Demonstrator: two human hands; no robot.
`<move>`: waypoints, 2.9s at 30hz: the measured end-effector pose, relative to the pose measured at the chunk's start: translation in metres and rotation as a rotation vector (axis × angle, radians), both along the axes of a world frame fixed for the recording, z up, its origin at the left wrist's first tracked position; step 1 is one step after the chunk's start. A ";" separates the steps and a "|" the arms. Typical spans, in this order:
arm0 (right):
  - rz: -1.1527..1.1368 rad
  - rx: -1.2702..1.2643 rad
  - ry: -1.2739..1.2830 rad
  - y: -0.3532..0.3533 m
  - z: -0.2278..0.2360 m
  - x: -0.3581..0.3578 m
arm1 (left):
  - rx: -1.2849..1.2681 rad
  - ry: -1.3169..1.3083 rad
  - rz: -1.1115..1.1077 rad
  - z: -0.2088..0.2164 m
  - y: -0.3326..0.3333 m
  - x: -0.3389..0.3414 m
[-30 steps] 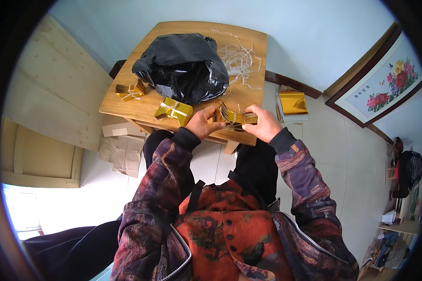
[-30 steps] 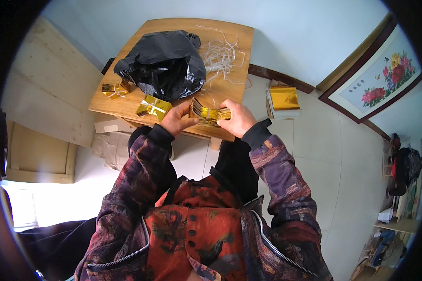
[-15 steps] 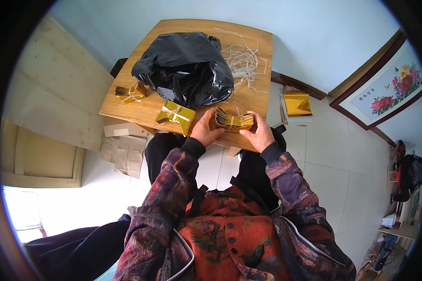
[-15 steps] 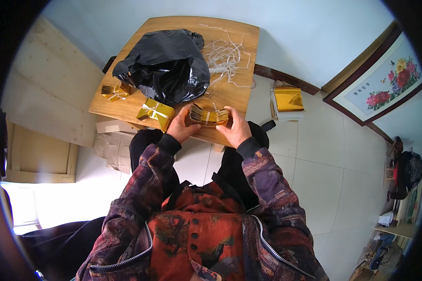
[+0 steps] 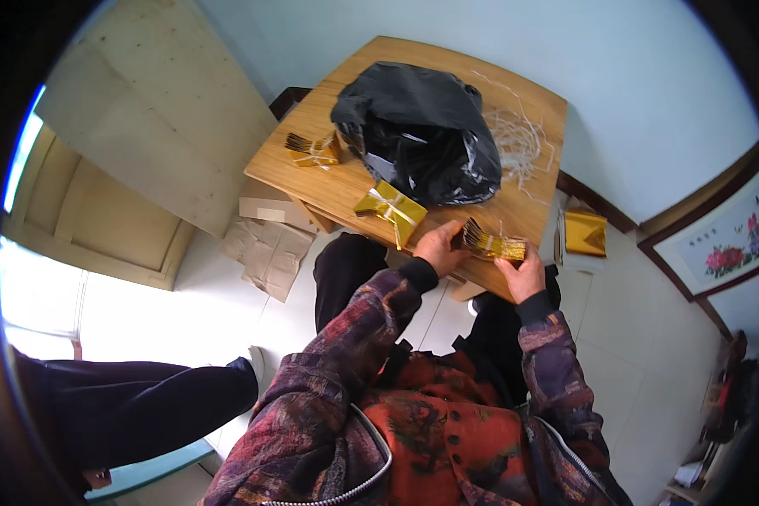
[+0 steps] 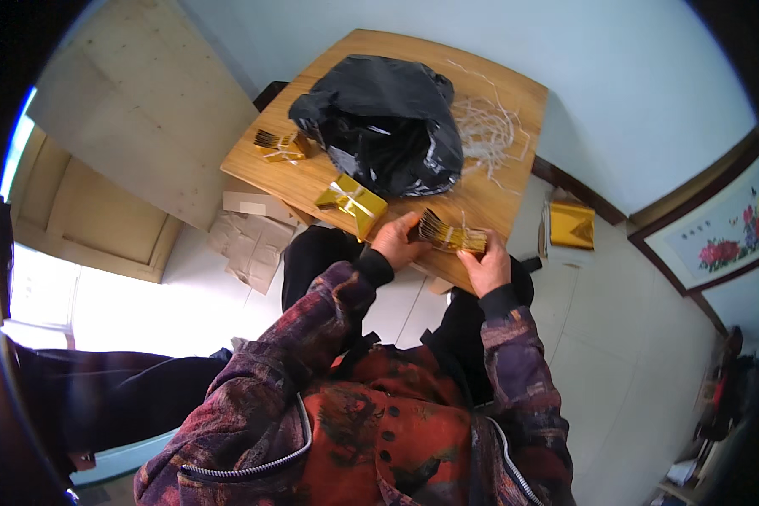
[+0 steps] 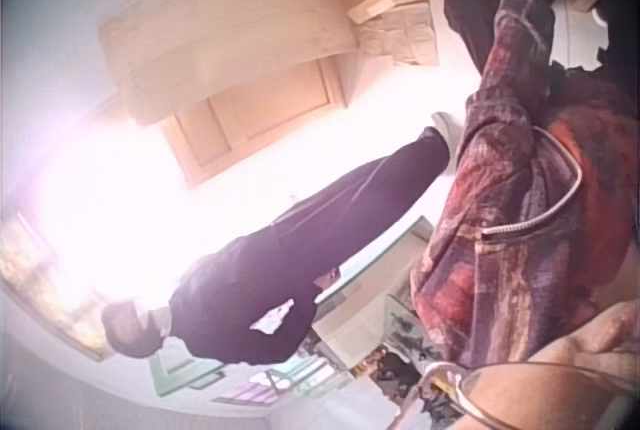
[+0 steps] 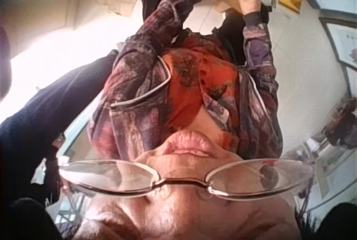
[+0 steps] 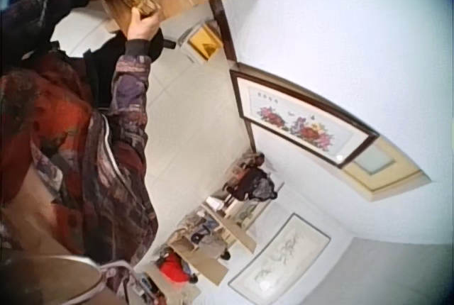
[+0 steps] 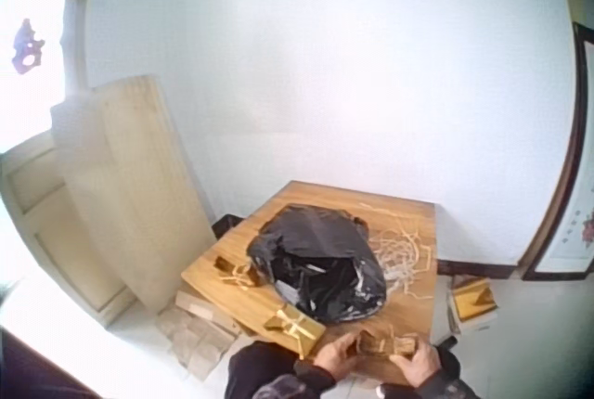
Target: The person ties bundles of yellow paper with white string, stacks them on a wooden table, and then places the bundles into a black plastic bag. The person handles the paper and string by hand and secures each bundle before moving it.
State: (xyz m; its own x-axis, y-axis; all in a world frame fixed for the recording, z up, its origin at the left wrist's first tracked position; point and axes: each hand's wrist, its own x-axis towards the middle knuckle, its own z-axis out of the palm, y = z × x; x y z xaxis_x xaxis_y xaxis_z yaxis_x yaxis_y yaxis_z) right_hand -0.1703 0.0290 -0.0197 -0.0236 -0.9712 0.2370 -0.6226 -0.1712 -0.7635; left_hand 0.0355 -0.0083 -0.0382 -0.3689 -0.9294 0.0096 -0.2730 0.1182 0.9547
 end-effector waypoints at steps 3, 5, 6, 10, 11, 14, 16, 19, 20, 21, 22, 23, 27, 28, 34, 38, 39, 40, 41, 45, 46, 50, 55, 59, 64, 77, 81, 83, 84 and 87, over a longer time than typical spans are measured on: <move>-0.017 0.109 -0.096 0.000 -0.002 -0.002 | -0.320 -0.136 0.228 0.016 0.019 -0.002; -0.023 0.113 -0.142 0.000 -0.009 -0.004 | -0.529 -0.136 0.200 0.027 0.040 0.011; -0.022 0.067 -0.124 0.000 -0.012 -0.004 | -0.630 -0.146 0.175 0.032 0.048 0.024; -0.129 -0.037 -0.157 0.013 -0.017 -0.006 | -0.647 -0.566 0.516 0.042 0.036 0.098; -0.203 -0.008 -0.116 0.021 -0.012 -0.006 | -0.618 -0.651 0.516 0.041 0.028 0.113; -0.297 -0.004 -0.001 0.055 0.007 0.009 | -0.470 -0.763 0.367 0.033 0.002 0.142; 0.019 -0.059 0.063 0.071 0.015 0.041 | -0.413 -0.695 0.270 0.024 -0.007 0.146; 0.403 -0.136 0.182 0.057 0.024 0.092 | -0.410 -0.586 0.283 0.015 -0.009 0.145; 0.435 -0.164 0.277 0.043 0.024 0.108 | -0.409 -0.556 0.295 0.013 -0.006 0.145; 0.424 -0.197 0.360 0.029 0.024 0.120 | -0.399 -0.532 0.315 0.012 -0.003 0.144; 0.363 -0.232 0.483 0.015 0.022 0.133 | -0.428 -0.504 0.318 0.012 0.001 0.143; 0.338 -0.212 0.544 0.000 0.020 0.141 | -0.452 -0.485 0.328 0.013 0.004 0.142; 0.374 -0.037 0.461 -0.020 0.009 0.154 | -0.477 -0.434 0.386 0.026 0.019 0.146; 0.394 -0.150 0.333 -0.021 0.008 0.154 | -0.453 -0.417 0.397 0.030 0.021 0.149; 0.504 0.272 -0.450 -0.027 0.020 0.147 | -0.138 -0.043 0.153 0.049 0.011 0.184; 0.531 0.161 -0.457 -0.038 0.024 0.159 | -0.189 0.130 0.164 0.041 0.004 0.186; 0.543 0.131 -0.454 -0.040 0.025 0.161 | -0.067 0.217 0.119 0.037 0.001 0.184; 0.542 0.112 -0.447 -0.043 0.025 0.164 | 0.046 0.311 0.060 0.034 -0.002 0.183; 0.539 0.093 -0.441 -0.045 0.024 0.165 | 0.035 0.287 0.071 0.030 -0.005 0.183; 0.332 0.087 -0.212 -0.049 0.020 0.165 | -0.017 0.291 0.085 0.019 -0.021 0.185; 0.266 0.002 -0.106 -0.050 0.016 0.166 | -0.051 0.319 0.079 0.016 -0.025 0.185; 0.107 -0.059 0.180 -0.051 -0.006 0.179 | -0.320 -0.251 0.201 -0.001 -0.036 0.180; 0.173 -0.111 0.040 -0.054 -0.017 0.174 | -0.222 -0.091 0.231 -0.025 -0.043 0.183; 0.170 -0.094 -0.009 -0.053 -0.014 0.170 | 0.005 0.165 0.181 -0.036 -0.050 0.183; 0.106 -0.081 0.009 -0.054 -0.011 0.175 | 0.086 0.259 0.099 -0.020 -0.052 0.182; -0.219 0.054 -0.128 0.068 0.004 0.034 | -0.375 -0.076 0.042 0.013 0.074 0.087; -0.201 -0.004 -0.113 0.040 0.007 -0.003 | -0.387 -0.202 0.012 0.009 0.045 0.036; -0.075 0.054 -0.106 0.024 0.007 -0.010 | -0.337 -0.188 0.036 0.005 0.020 0.021; -0.032 0.097 -0.178 0.018 0.006 -0.011 | -0.289 -0.175 0.031 0.003 0.009 0.015; 0.050 0.234 -0.359 0.005 0.001 -0.008 | -0.293 -0.087 0.012 -0.003 0.000 0.000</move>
State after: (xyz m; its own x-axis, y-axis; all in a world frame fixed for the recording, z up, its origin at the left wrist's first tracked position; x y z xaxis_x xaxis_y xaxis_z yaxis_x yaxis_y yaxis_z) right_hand -0.1779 0.0341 -0.0189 -0.0163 -0.9999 -0.0046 -0.3059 0.0093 -0.9520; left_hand 0.0356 -0.0087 -0.0409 -0.3688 -0.8961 0.2472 -0.3550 0.3815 0.8535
